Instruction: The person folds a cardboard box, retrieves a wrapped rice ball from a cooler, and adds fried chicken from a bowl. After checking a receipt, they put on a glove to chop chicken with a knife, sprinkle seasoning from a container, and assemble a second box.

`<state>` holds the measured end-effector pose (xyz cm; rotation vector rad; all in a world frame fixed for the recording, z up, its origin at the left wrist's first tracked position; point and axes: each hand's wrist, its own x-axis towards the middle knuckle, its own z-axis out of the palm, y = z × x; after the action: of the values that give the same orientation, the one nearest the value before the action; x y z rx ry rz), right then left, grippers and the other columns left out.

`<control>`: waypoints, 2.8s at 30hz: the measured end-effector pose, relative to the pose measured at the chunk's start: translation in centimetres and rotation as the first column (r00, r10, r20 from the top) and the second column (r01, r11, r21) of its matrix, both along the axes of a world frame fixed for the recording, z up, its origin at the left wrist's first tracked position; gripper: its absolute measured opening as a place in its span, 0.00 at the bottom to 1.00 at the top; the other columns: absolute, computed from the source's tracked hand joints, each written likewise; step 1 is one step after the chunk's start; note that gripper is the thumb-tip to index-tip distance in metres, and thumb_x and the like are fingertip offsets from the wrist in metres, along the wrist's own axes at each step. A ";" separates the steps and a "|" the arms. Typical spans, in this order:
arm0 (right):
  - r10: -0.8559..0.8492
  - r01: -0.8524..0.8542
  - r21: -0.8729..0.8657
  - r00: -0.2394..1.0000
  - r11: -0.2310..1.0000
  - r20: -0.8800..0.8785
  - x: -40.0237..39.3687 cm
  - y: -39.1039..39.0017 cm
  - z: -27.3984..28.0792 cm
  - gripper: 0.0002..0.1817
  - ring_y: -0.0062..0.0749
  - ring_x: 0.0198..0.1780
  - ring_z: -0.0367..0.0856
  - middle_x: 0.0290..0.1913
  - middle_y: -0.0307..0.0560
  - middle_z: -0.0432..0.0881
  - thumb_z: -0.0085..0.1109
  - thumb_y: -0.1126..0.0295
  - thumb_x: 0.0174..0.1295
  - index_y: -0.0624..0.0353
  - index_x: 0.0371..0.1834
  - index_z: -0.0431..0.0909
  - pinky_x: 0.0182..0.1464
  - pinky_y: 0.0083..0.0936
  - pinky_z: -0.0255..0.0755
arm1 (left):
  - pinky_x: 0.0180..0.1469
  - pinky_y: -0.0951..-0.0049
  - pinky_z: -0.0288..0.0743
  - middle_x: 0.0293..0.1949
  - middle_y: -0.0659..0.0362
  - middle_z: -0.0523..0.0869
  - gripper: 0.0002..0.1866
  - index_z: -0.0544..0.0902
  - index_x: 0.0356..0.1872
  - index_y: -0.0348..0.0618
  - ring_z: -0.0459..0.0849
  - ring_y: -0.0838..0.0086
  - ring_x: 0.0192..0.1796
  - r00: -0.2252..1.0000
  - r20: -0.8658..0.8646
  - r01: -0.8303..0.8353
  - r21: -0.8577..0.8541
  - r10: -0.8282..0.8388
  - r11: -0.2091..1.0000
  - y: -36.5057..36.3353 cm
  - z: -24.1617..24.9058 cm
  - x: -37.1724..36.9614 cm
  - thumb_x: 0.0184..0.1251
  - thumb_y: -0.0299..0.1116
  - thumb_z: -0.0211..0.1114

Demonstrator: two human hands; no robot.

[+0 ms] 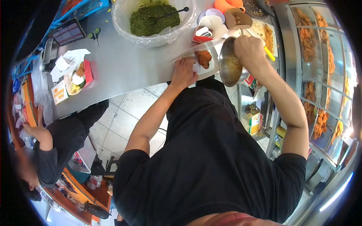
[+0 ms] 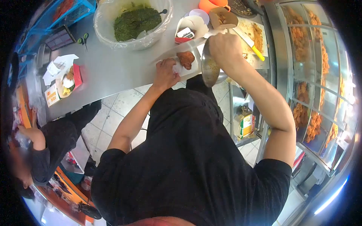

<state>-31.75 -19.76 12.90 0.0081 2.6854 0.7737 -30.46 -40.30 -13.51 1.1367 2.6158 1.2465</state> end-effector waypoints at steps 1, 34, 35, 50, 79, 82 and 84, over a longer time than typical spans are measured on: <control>0.003 -0.003 -0.001 1.000 1.000 -0.024 0.3 1.0 0.0 0.07 0.38 0.39 0.93 0.35 0.49 0.91 0.62 0.69 0.62 0.53 0.31 0.89 0.34 0.33 0.84 | 0.64 0.48 0.62 0.52 0.53 0.80 0.31 0.70 0.57 0.43 0.79 0.55 0.60 1.000 -0.028 -0.002 0.010 0.002 1.000 -0.2 0.2 0.0 0.49 0.32 0.72; 0.211 -0.173 -0.860 0.974 0.480 -0.078 -10.6 7.4 -11.8 0.09 0.45 0.38 0.91 0.36 0.51 0.90 0.62 0.68 0.63 0.59 0.41 0.90 0.43 0.40 0.84 | 0.57 0.59 0.71 0.49 0.49 0.79 0.22 0.76 0.55 0.38 0.78 0.56 0.53 0.831 0.119 -0.556 0.154 0.544 0.817 -0.6 2.2 3.3 0.60 0.26 0.70; 0.202 -0.066 -0.839 0.978 0.541 0.054 -12.0 6.6 -13.2 0.10 0.45 0.39 0.91 0.37 0.51 0.91 0.63 0.68 0.61 0.59 0.39 0.90 0.42 0.41 0.84 | 0.56 0.61 0.72 0.48 0.50 0.79 0.21 0.76 0.55 0.37 0.78 0.59 0.52 0.806 0.200 -0.587 0.145 0.557 0.797 -0.7 2.4 3.7 0.62 0.26 0.69; -0.223 -0.097 -0.963 0.974 -0.253 -0.040 -2.8 6.6 -2.5 0.09 0.23 0.40 0.84 0.42 0.39 0.86 0.72 0.75 0.63 0.60 0.43 0.82 0.46 0.25 0.78 | 0.50 0.78 0.75 0.43 0.59 0.87 0.12 0.85 0.53 0.36 0.83 0.80 0.44 0.720 0.690 -0.521 0.467 0.074 0.715 2.8 16.1 2.4 0.79 0.33 0.63; -0.111 0.111 -0.747 0.964 -0.656 0.240 5.0 7.4 -1.0 0.14 0.26 0.52 0.86 0.53 0.41 0.79 0.68 0.83 0.66 0.62 0.51 0.76 0.50 0.22 0.83 | 0.58 0.74 0.80 0.50 0.58 0.90 0.18 0.83 0.63 0.32 0.86 0.79 0.52 0.533 0.797 -0.606 0.594 -0.283 0.530 7.7 24.1 -2.5 0.76 0.27 0.66; -0.108 0.096 -0.773 0.972 -0.628 0.209 4.8 7.5 -1.6 0.14 0.23 0.51 0.86 0.52 0.40 0.80 0.68 0.82 0.66 0.62 0.51 0.78 0.49 0.21 0.82 | 0.57 0.73 0.81 0.51 0.56 0.90 0.21 0.79 0.67 0.32 0.87 0.77 0.52 0.548 0.789 -0.588 0.600 -0.278 0.543 7.4 23.7 -2.7 0.76 0.24 0.66; -0.125 0.078 -0.811 0.975 -0.579 0.183 4.5 7.4 -2.3 0.14 0.22 0.51 0.86 0.52 0.41 0.82 0.68 0.82 0.66 0.62 0.52 0.78 0.50 0.22 0.82 | 0.56 0.72 0.82 0.49 0.55 0.91 0.25 0.76 0.71 0.33 0.88 0.77 0.50 0.593 0.776 -0.584 0.598 -0.215 0.549 7.6 23.5 -3.0 0.74 0.23 0.67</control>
<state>-27.28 -12.40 10.65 -0.1259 1.9999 -2.1547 -33.47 -32.74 9.99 0.0308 1.4184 2.4364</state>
